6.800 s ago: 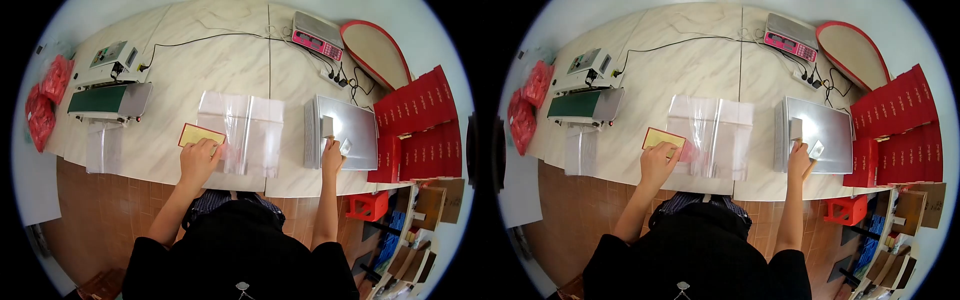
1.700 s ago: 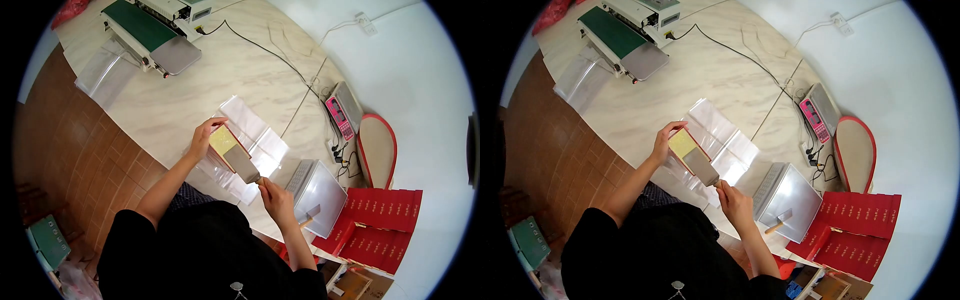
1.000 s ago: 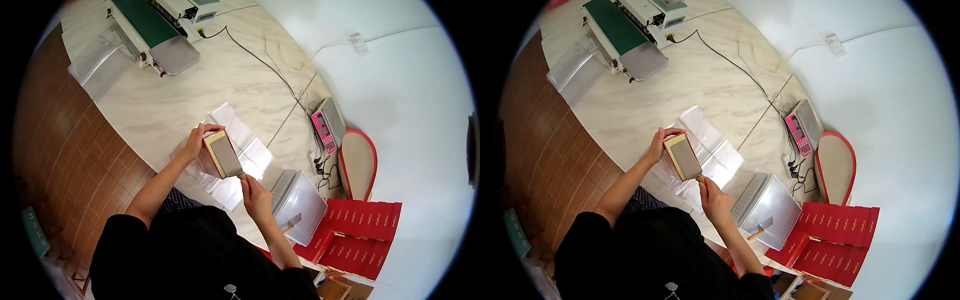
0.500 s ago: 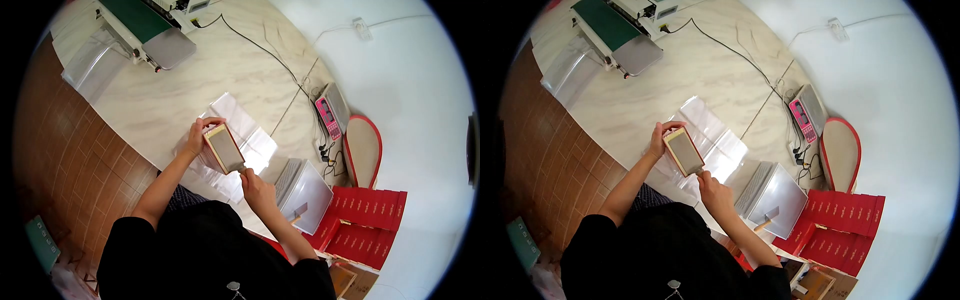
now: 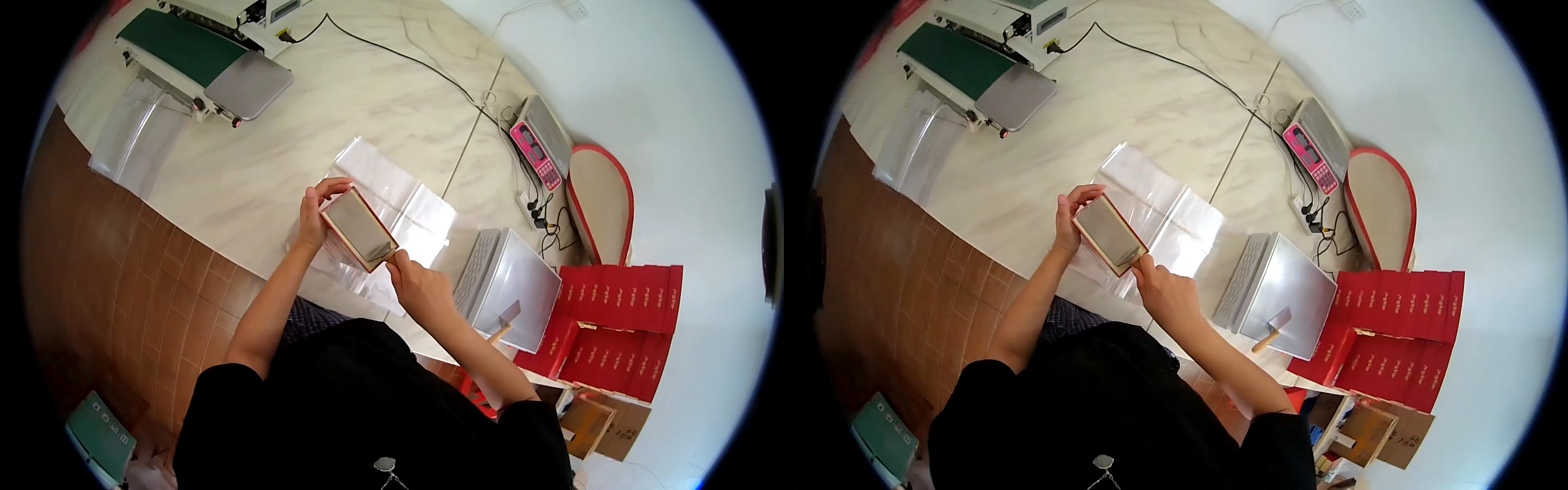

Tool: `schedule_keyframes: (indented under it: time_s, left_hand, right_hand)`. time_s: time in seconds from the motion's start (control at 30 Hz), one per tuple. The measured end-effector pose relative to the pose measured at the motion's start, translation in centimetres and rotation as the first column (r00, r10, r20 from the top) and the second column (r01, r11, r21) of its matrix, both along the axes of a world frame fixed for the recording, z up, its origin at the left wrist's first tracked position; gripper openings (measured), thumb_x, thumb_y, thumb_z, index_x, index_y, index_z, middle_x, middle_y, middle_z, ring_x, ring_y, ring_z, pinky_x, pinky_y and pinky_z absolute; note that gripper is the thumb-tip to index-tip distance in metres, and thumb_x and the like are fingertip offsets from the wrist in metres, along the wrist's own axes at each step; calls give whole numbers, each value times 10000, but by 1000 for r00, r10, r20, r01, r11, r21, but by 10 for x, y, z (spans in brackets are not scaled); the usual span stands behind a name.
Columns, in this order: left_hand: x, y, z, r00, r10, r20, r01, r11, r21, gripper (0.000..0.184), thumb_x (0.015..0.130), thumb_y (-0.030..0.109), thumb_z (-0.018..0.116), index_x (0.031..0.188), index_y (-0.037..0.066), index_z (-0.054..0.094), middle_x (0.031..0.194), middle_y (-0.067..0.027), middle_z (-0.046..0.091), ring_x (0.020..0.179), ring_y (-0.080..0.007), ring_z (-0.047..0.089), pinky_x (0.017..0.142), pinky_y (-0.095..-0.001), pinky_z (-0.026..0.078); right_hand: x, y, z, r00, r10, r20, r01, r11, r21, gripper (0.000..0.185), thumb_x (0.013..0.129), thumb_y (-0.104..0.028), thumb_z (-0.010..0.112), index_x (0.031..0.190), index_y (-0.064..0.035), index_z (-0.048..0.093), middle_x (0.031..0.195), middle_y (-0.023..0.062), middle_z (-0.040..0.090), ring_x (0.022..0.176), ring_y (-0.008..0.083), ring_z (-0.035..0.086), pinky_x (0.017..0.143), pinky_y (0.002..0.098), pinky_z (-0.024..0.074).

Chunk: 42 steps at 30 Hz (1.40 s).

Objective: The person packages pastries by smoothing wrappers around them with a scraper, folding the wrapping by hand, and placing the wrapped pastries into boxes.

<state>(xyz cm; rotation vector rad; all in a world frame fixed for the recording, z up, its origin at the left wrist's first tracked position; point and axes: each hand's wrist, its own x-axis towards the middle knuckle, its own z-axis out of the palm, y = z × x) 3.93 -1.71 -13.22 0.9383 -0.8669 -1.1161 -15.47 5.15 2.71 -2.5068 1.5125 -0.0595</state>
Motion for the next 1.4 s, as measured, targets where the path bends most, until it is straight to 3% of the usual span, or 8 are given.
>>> schedule_keyframes:
  time_s: [0.47, 0.7, 0.8, 0.97, 1.2, 1.23, 1.37, 1.4]
  left_hand:
    - [12, 3, 9, 994, -110, 3, 110, 993, 46, 802, 1011, 617, 142, 1250, 13, 612, 1144, -104, 656, 1082, -185, 586, 983, -320, 408]
    - [38, 17, 19, 915, -231, 330, 239, 971, 19, 643, 1019, 511, 347, 1387, 5, 498, 1391, -114, 531, 1305, -203, 462, 1128, -338, 280]
    - [43, 11, 24, 897, -305, 320, 283, 952, 116, 532, 926, 138, 637, 1406, -3, 457, 1402, -118, 507, 1289, -210, 476, 1083, -320, 361]
    - [34, 8, 55, 800, -399, 449, 372, 916, 151, 618, 909, 126, 659, 1454, 20, 389, 1427, -131, 485, 1318, -226, 450, 1099, -342, 352]
    - [71, -1, 52, 515, -634, 577, 595, 749, 291, 995, 717, 89, 852, 1512, 76, 253, 1428, -116, 458, 1335, -236, 431, 1106, -375, 370]
    - [74, -5, 53, 535, -605, 589, 558, 777, 292, 995, 717, 89, 852, 1512, 76, 253, 1428, -116, 458, 1335, -236, 431, 1106, -375, 370]
    - [52, -16, 53, 524, -755, 394, 618, 656, 434, 974, 640, 61, 900, 1423, 71, 320, 1366, -94, 482, 1288, -232, 462, 1085, -382, 392]
    - [46, -22, 48, 584, -754, 300, 632, 655, 415, 938, 647, 85, 903, 1392, 74, 334, 1344, -91, 495, 1269, -227, 474, 1075, -378, 400]
  right_hand:
    - [-17, 2, -2, 971, -125, 204, 120, 992, 36, 243, 1002, -345, 496, 1035, -118, 575, 664, 130, 639, 607, 359, 636, 547, 477, 479]
    - [-171, 27, -39, 472, -790, 391, 844, 533, 57, 396, 1036, -398, 376, 1044, -48, 560, 871, 231, 673, 793, 451, 634, 673, 525, 475]
    - [-249, 38, -103, 305, -910, 280, 951, 306, -40, 439, 1038, -412, 327, 1083, -29, 539, 888, 227, 687, 854, 455, 649, 753, 542, 494]
    - [-277, 49, -117, 36, -986, 161, 993, 53, 103, 415, 1044, -357, 290, 1123, -39, 545, 1022, 249, 664, 997, 432, 643, 838, 539, 515]
    - [-270, 50, -151, 271, -941, -205, 908, 320, -270, 349, 940, -189, 512, 1226, 7, 559, 1154, 166, 590, 1065, 325, 570, 868, 469, 484]
    - [-234, 51, -118, 231, -968, 96, 910, 180, -375, 374, 905, -192, 584, 1209, 25, 567, 1092, 172, 588, 999, 322, 554, 883, 468, 438]
    - [-167, 52, -174, 659, -590, 466, 734, 640, -226, 531, 817, -238, 720, 1267, -21, 542, 1185, 185, 580, 1132, 370, 524, 1001, 459, 407]
    - [-137, 44, -172, 520, -548, 655, 668, 739, 88, 558, 817, -260, 740, 1289, -37, 541, 1261, 192, 560, 1187, 375, 504, 1039, 446, 384]
